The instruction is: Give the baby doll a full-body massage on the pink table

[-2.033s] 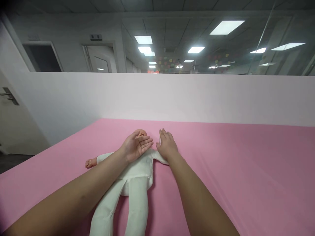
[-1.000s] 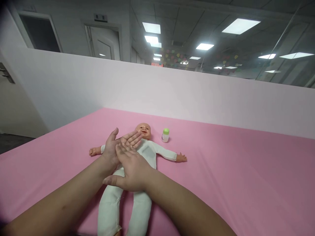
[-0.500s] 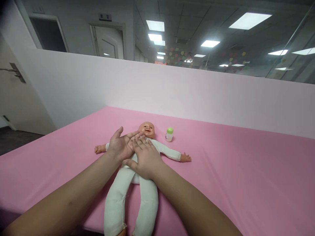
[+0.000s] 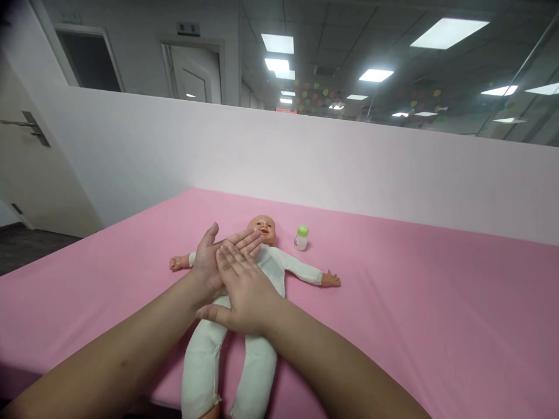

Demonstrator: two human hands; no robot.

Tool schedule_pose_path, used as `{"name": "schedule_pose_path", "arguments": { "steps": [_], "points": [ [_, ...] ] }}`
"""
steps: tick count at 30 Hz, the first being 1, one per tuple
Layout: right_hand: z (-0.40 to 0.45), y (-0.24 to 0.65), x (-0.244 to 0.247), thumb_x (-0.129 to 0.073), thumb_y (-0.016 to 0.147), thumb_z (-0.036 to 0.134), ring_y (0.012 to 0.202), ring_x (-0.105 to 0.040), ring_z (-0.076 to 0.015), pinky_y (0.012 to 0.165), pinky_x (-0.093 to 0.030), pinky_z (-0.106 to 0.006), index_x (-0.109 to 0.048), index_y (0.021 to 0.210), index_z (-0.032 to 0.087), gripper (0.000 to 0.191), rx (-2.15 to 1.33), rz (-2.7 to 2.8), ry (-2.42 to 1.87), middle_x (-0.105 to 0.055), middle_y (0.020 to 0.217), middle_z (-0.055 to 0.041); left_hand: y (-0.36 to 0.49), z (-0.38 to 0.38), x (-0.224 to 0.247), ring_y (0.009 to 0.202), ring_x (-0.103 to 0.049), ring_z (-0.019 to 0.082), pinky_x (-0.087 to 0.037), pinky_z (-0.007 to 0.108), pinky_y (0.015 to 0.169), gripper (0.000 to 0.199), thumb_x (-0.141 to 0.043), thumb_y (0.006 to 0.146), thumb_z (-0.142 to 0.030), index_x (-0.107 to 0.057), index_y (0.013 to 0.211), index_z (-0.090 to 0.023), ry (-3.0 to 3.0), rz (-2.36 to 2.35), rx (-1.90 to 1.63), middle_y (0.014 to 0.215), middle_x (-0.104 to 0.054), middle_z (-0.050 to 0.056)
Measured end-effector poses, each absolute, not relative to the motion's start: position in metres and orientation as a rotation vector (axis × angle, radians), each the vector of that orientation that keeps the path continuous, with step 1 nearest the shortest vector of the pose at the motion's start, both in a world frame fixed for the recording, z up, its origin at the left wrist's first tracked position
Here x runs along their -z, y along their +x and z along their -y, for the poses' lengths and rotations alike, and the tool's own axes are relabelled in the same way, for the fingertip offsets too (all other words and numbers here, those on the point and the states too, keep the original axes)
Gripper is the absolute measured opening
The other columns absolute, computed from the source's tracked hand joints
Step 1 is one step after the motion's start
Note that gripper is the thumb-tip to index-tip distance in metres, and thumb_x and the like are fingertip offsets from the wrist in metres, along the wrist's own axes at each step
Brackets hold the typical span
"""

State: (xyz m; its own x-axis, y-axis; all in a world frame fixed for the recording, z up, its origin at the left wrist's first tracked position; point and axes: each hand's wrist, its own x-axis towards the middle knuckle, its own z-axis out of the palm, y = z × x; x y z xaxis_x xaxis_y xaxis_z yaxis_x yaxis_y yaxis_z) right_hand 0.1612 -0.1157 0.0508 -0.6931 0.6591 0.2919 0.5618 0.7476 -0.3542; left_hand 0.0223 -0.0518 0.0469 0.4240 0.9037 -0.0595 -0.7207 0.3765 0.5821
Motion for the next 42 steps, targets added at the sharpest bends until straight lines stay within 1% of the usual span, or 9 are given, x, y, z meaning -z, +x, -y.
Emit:
{"name": "schedule_pose_path", "arguments": {
  "steps": [4,10,13,18,26,30,35,40,42],
  "points": [
    [0.108,0.168,-0.054,-0.052,0.100,0.075,0.164,-0.001,-0.0314,0.134,-0.003,-0.052,-0.014,0.170,0.006,0.105,-0.241,2.525,-1.096,-0.005,0.175,-0.0155,0.035,0.065,-0.055,0.144,-0.053,0.028,-0.042,0.045,0.128,0.093,-0.045,0.095,-0.075,-0.044,0.158,-0.006,0.493,-0.454,-1.039,0.145,-0.052,0.024],
    [0.104,0.173,-0.056,-0.050,0.098,0.079,0.164,-0.002,-0.0317,0.134,-0.005,-0.052,-0.020,0.168,0.005,0.106,-0.228,2.524,-1.251,-0.006,0.174,-0.0161,0.022,0.055,-0.058,0.140,-0.057,0.027,-0.045,0.044,0.126,0.089,-0.038,0.099,-0.070,-0.045,0.156,-0.003,0.499,-0.461,-1.102,0.140,-0.055,0.026],
    [0.109,0.168,-0.055,-0.053,0.096,0.079,0.164,-0.005,-0.0320,0.134,-0.008,-0.054,-0.018,0.169,0.006,0.109,-0.303,2.571,-1.210,-0.009,0.174,-0.0165,0.008,0.042,-0.053,0.141,-0.056,0.027,-0.048,0.042,0.123,0.090,-0.041,0.097,-0.072,-0.043,0.157,-0.005,0.496,-0.480,-1.169,0.143,-0.053,0.025],
    [0.130,0.156,-0.059,-0.064,0.091,0.077,0.163,-0.007,-0.0333,0.134,-0.014,-0.052,-0.012,0.169,0.004,0.119,-0.437,2.626,-1.038,-0.005,0.174,-0.0189,-0.002,0.031,-0.044,0.145,-0.053,0.026,-0.050,0.040,0.122,0.095,-0.043,0.093,-0.078,-0.042,0.159,-0.009,0.515,-0.428,-1.204,0.148,-0.050,0.022],
    [0.133,0.153,-0.060,-0.061,0.094,0.077,0.164,0.002,-0.0329,0.134,-0.005,-0.051,-0.008,0.169,0.002,0.119,-0.338,2.574,-0.951,0.001,0.174,-0.0195,0.017,0.052,-0.048,0.152,-0.045,0.027,-0.041,0.043,0.129,0.098,-0.041,0.092,-0.082,-0.048,0.156,-0.008,0.557,-0.314,-1.058,0.150,-0.047,0.023],
    [0.120,0.159,-0.056,-0.055,0.097,0.075,0.164,-0.001,-0.0327,0.134,-0.005,-0.055,-0.012,0.169,0.004,0.110,-0.272,2.520,-1.090,-0.005,0.175,-0.0179,0.029,0.065,-0.056,0.151,-0.046,0.027,-0.039,0.044,0.130,0.097,-0.039,0.094,-0.080,-0.046,0.158,-0.007,0.491,-0.399,-1.026,0.150,-0.048,0.024],
    [0.114,0.162,-0.053,-0.054,0.097,0.075,0.164,-0.001,-0.0333,0.134,-0.003,-0.053,-0.015,0.169,0.004,0.108,-0.253,2.498,-1.190,-0.006,0.175,-0.0171,0.023,0.060,-0.058,0.150,-0.047,0.028,-0.039,0.046,0.130,0.096,-0.034,0.096,-0.078,-0.044,0.159,-0.007,0.490,-0.421,-1.071,0.149,-0.048,0.024],
    [0.119,0.159,-0.054,-0.063,0.094,0.074,0.164,-0.004,-0.0338,0.133,-0.009,-0.057,-0.009,0.171,0.010,0.114,-0.382,2.514,-1.157,-0.005,0.175,-0.0166,0.003,0.042,-0.050,0.148,-0.049,0.028,-0.045,0.043,0.126,0.099,-0.041,0.092,-0.081,-0.044,0.158,-0.007,0.512,-0.391,-1.154,0.149,-0.047,0.024],
    [0.123,0.158,-0.055,-0.067,0.091,0.072,0.164,-0.006,-0.0324,0.133,-0.013,-0.056,-0.009,0.171,0.010,0.116,-0.413,2.538,-1.095,-0.005,0.175,-0.0162,-0.002,0.036,-0.046,0.147,-0.050,0.027,-0.047,0.041,0.124,0.099,-0.043,0.092,-0.081,-0.043,0.158,-0.008,0.516,-0.378,-1.179,0.150,-0.047,0.024]
  ]
}}
